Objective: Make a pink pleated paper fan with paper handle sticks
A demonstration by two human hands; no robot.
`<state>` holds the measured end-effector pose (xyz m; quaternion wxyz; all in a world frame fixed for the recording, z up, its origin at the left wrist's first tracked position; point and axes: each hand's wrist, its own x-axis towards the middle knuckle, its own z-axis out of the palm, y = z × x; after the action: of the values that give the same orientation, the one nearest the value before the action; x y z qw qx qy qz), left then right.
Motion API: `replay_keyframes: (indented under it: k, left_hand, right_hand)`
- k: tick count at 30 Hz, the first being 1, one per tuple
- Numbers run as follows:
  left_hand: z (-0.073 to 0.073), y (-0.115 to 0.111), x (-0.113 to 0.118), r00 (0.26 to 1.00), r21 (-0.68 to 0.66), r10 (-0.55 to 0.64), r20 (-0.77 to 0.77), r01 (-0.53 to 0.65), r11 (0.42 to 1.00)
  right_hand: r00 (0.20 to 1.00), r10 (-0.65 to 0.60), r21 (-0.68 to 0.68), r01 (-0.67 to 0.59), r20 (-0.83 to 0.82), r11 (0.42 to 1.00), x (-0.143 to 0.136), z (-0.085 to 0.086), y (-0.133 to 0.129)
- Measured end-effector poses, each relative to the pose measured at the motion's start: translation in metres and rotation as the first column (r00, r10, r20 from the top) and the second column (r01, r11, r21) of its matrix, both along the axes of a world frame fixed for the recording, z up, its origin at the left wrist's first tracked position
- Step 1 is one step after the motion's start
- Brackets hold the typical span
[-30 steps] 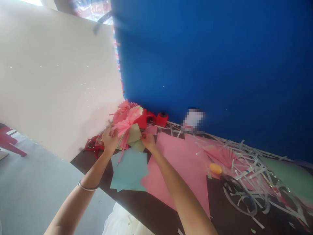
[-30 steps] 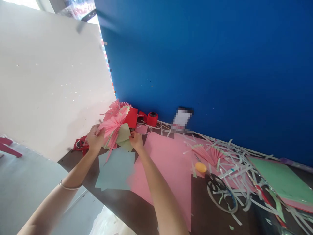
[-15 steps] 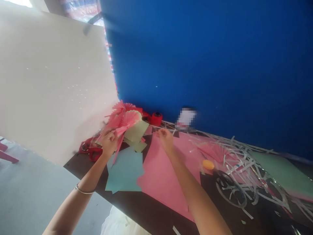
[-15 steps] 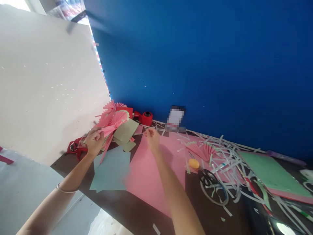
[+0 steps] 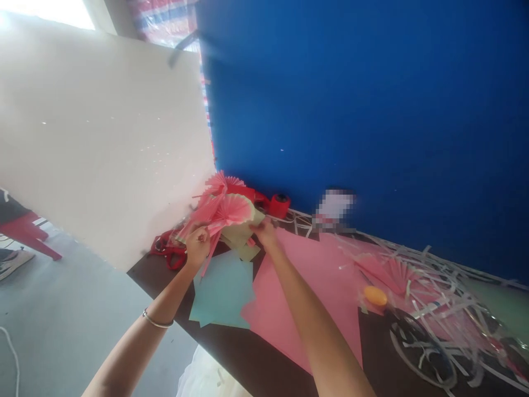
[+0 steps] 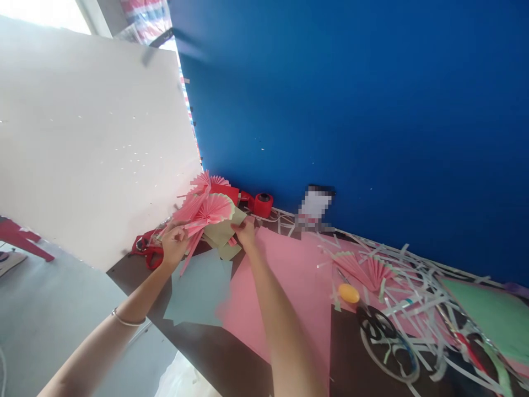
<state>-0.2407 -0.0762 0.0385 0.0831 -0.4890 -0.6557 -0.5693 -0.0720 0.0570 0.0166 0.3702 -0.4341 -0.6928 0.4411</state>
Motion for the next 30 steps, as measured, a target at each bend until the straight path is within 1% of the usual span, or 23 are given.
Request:
replay_keyframes:
  k: [3,5,8,10,13,15,16,17,18,19,20,21,22,23,24,26,28,30]
  left_hand:
    - [-0.002,0.0,-0.004,0.992,0.023,0.069,0.105,-0.072,0.997]
    - [-0.004,0.002,-0.006,0.985,0.043,0.095,0.142,-0.102,0.994]
    - [-0.004,0.005,-0.006,0.979,0.038,0.102,0.176,-0.11,0.993]
    - [-0.004,0.007,-0.004,0.981,0.024,0.09,0.174,-0.095,0.995]
    - [-0.002,0.008,-0.002,0.994,-0.007,0.043,0.099,-0.042,0.999]
    - [0.0,0.009,-0.001,0.998,-0.077,-0.045,-0.034,0.042,0.996]
    - [0.0,0.009,0.0,0.984,-0.139,-0.119,-0.133,0.101,0.985]
    - [0.001,0.009,0.001,0.945,-0.221,-0.214,-0.246,0.16,0.962]
    - [0.002,0.011,0.002,0.878,-0.315,-0.318,-0.359,0.207,0.926]
    - [0.003,0.012,0.004,0.788,-0.406,-0.412,-0.458,0.227,0.885]
    - [0.004,0.015,0.006,0.691,-0.483,-0.485,-0.537,0.219,0.847]
    - [0.005,0.018,0.008,0.602,-0.542,-0.533,-0.595,0.189,0.819]
    - [0.006,0.022,0.01,0.535,-0.576,-0.554,-0.638,0.146,0.804]
    - [0.006,0.026,0.013,0.486,-0.596,-0.563,-0.668,0.103,0.797]
    - [0.006,0.03,0.015,0.447,-0.609,-0.57,-0.69,0.067,0.79]
    - [0.006,0.037,0.017,0.393,-0.623,-0.578,-0.715,0.018,0.782]
    - [0.004,0.043,0.018,0.362,-0.625,-0.581,-0.729,-0.006,0.781]
    - [0.003,0.046,0.017,0.346,-0.621,-0.577,-0.74,-0.02,0.784]
  right_hand:
    - [0.993,0.104,0.097,-0.109,0.062,0.989,0.011,-0.001,-0.013]
    - [0.979,0.18,0.175,-0.195,0.097,0.965,0.021,-0.003,-0.024]
    - [0.942,0.295,0.271,-0.329,0.16,0.904,0.038,-0.006,-0.037]
    - [0.909,0.361,0.304,-0.411,0.208,0.859,0.046,-0.009,-0.042]
    - [0.87,0.414,0.332,-0.487,0.267,0.808,0.055,-0.012,-0.046]
    - [0.851,0.432,0.343,-0.518,0.299,0.784,0.057,-0.013,-0.046]
    - [0.844,0.436,0.349,-0.528,0.312,0.774,0.058,-0.012,-0.047]
    - [0.839,0.437,0.354,-0.537,0.325,0.766,0.058,-0.012,-0.047]
    - [0.834,0.438,0.359,-0.543,0.335,0.759,0.057,-0.012,-0.047]
    - [0.831,0.439,0.364,-0.548,0.343,0.753,0.057,-0.011,-0.048]
    - [0.828,0.439,0.369,-0.552,0.348,0.748,0.056,-0.011,-0.048]
    - [0.827,0.44,0.373,-0.554,0.35,0.744,0.056,-0.011,-0.048]
    - [0.826,0.442,0.377,-0.555,0.349,0.741,0.055,-0.012,-0.049]
    - [0.826,0.444,0.381,-0.557,0.346,0.738,0.055,-0.012,-0.049]
    - [0.827,0.446,0.384,-0.557,0.343,0.737,0.055,-0.013,-0.048]
    - [0.828,0.449,0.389,-0.555,0.335,0.735,0.056,-0.015,-0.048]
    - [0.832,0.447,0.393,-0.551,0.33,0.736,0.057,-0.018,-0.047]
    - [0.837,0.442,0.401,-0.544,0.323,0.737,0.058,-0.021,-0.046]
